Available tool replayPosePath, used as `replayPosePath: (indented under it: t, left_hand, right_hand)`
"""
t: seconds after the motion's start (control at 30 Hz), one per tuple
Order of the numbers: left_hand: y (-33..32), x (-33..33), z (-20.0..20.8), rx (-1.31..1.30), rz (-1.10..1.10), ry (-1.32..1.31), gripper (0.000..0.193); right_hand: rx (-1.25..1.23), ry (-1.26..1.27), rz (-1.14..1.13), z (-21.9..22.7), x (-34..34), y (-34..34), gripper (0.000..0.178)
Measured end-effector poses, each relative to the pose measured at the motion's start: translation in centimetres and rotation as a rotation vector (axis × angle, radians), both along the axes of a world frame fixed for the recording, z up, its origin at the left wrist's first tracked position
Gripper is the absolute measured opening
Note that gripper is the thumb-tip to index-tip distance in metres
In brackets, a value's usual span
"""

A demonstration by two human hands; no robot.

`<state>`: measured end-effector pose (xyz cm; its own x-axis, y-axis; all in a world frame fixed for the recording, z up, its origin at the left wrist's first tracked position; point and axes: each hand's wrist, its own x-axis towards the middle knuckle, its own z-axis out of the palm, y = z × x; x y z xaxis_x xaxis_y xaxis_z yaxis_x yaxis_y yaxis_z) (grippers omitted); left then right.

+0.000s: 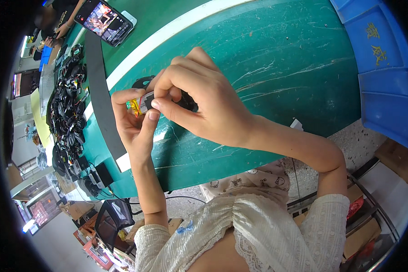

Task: The person assembles small electronic devices, likely computer mice, at a workbench. They handle internal components, connect wires, and fit parts into the device casing. The person works on multiple units sequentially, using their hands to manipulate the small parts and wires.

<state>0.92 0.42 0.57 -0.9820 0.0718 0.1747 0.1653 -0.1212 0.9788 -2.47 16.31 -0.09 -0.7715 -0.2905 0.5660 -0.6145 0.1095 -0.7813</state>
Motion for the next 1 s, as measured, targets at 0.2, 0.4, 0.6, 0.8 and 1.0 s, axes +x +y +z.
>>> replayPosePath:
  t: [0.2,0.4,0.6,0.8,1.0]
  left_hand:
    - [-0.8,-0.5,-0.5,-0.071,-0.140,0.102,0.035]
    - [-0.9,-0.5,-0.5,-0.084,-0.138,0.107,0.034]
    - [-0.8,-0.5,-0.3,-0.073,-0.132,0.086,0.033]
    - [-1.0,-0.2,-0.8,-0.102,-0.093,0.066,0.033]
    - [-0.9,-0.1,-1.0,-0.233,-0.053,0.021,0.029]
  right_hand:
    - [0.029,0.006,-0.015,-0.1,0.0,0.0,0.015]
    - [0.018,0.005,-0.026,-0.3,0.1,-0.1,0.010]
    - [0.010,-0.031,-0.022,-0.4,0.1,-0.2,0.009]
    - [0.016,-0.034,-0.038,-0.4,0.2,-0.1,0.014]
    - [0.056,-0.159,-0.054,-0.8,1.1,-0.1,0.010]
